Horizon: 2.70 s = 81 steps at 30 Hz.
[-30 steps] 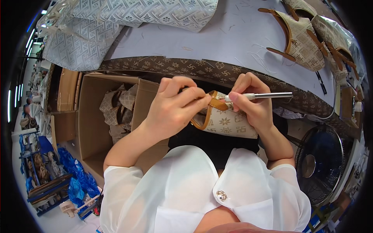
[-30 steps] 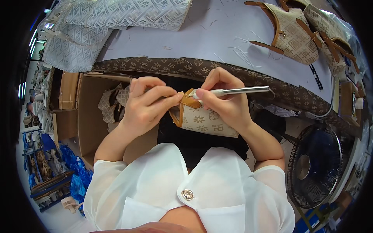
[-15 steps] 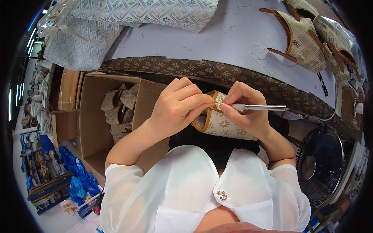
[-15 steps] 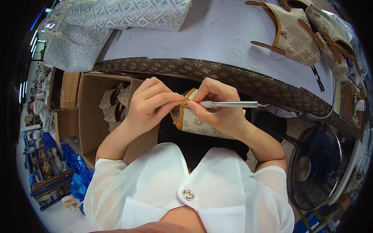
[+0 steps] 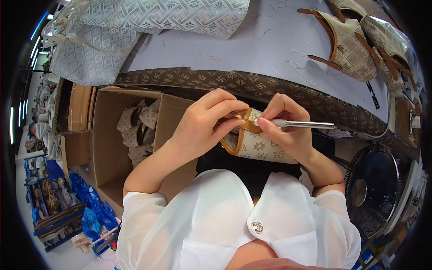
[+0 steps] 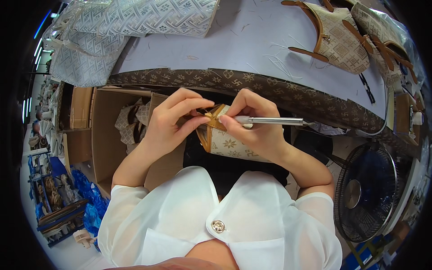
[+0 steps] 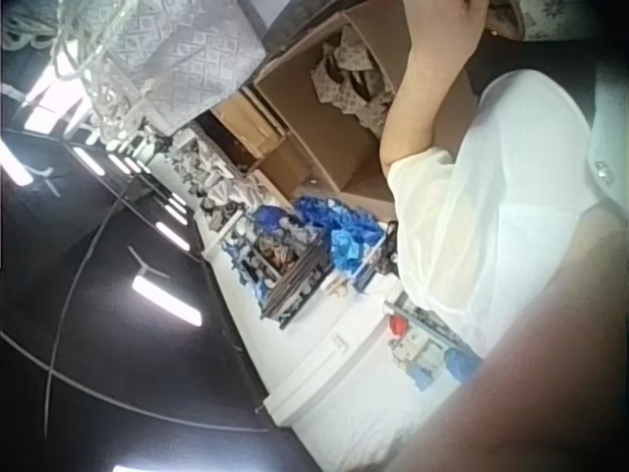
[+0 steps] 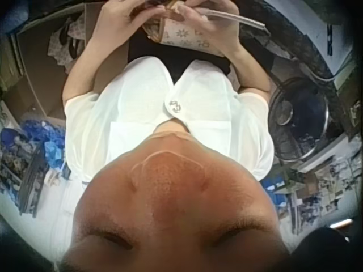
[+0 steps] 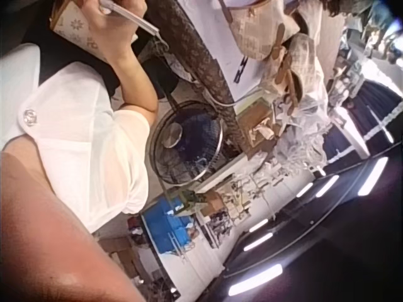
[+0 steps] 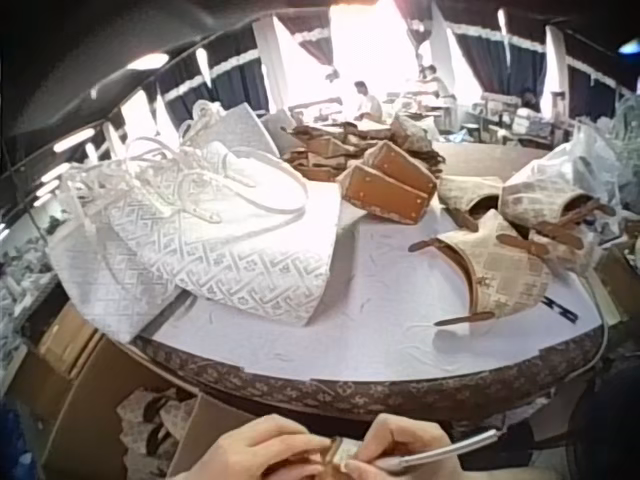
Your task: Inspecting and detailing handbags at a quality control workstation.
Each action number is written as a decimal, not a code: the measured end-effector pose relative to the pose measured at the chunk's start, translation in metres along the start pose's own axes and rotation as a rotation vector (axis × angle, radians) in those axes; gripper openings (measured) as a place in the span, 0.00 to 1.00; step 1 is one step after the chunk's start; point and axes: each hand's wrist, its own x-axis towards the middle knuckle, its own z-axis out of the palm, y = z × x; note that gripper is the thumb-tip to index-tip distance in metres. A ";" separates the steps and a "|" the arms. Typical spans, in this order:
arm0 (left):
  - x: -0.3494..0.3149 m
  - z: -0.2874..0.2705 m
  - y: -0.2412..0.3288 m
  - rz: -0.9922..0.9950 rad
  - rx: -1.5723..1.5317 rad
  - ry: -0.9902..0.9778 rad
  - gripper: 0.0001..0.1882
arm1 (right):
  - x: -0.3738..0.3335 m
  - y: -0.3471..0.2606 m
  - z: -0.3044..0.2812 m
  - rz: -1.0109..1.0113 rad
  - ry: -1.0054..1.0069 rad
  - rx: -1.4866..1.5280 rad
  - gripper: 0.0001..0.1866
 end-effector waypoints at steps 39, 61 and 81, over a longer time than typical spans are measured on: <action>-0.061 0.007 -0.098 0.376 0.521 -0.337 0.10 | -0.001 -0.043 -0.102 -0.643 0.572 0.451 0.06; -0.015 -0.021 -0.031 -0.609 -0.463 -0.369 0.21 | 0.008 0.026 0.020 0.172 -0.044 0.444 0.07; 0.002 -0.005 -0.030 -0.669 -1.004 -0.464 0.20 | 0.000 -0.013 -0.005 0.042 -0.023 0.432 0.07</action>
